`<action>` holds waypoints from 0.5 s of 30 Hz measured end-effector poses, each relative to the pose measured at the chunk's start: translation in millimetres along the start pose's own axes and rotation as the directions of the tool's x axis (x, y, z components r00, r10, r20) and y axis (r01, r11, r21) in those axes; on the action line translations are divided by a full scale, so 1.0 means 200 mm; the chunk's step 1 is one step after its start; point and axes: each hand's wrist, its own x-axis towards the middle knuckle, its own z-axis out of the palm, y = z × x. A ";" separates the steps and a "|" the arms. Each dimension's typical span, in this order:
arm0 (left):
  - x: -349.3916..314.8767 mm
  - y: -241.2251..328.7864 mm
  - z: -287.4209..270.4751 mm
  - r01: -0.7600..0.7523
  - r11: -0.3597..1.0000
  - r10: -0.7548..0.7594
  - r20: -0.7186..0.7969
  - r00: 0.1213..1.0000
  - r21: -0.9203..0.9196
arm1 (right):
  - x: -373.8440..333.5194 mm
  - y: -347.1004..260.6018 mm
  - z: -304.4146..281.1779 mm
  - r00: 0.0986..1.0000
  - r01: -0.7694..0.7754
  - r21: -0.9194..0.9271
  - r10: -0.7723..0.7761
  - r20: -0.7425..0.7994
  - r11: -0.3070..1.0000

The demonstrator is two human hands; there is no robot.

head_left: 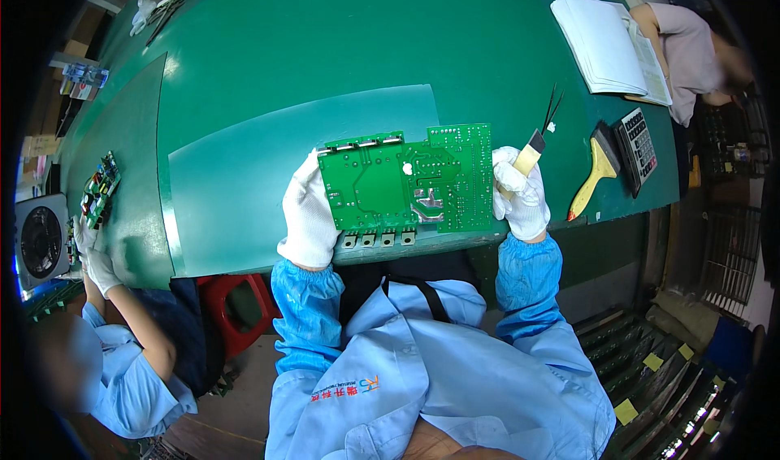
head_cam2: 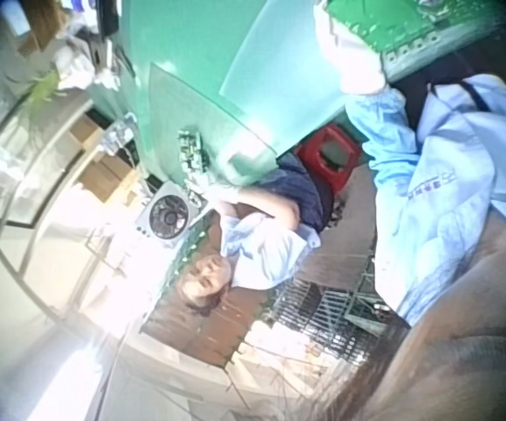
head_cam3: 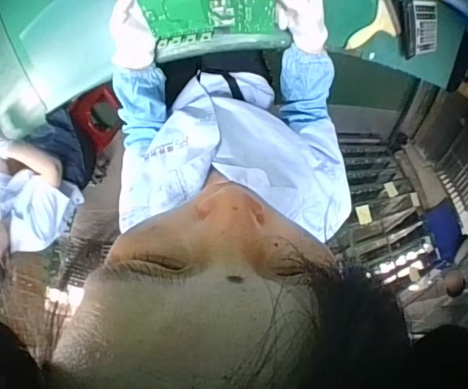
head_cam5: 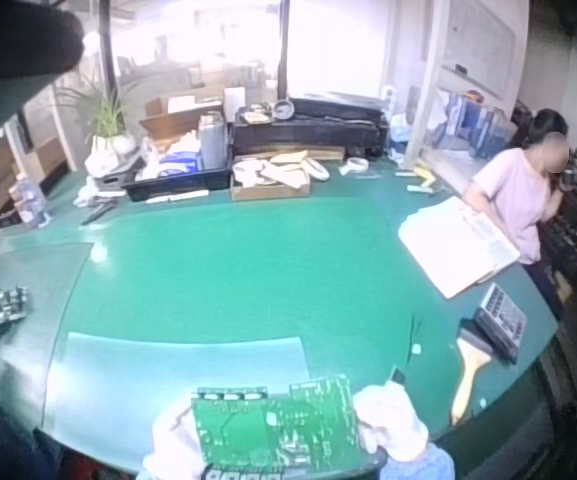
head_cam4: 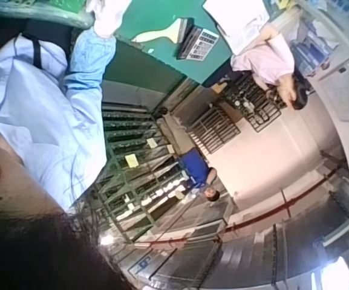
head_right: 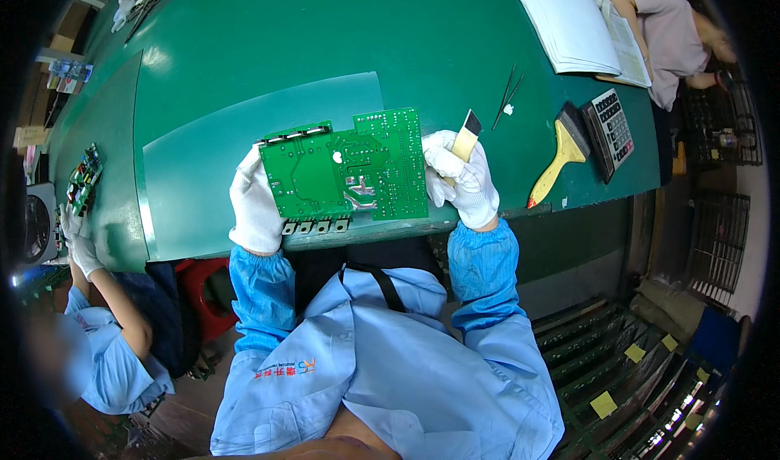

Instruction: Inspecting and organizing electronic circuit boards at a factory workbench.

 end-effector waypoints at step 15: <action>0.00 0.00 0.00 0.017 1.000 -0.018 -0.013 1.000 -0.026 | 0.00 -0.02 0.04 1.000 0.017 -0.012 -0.017 -0.025 1.000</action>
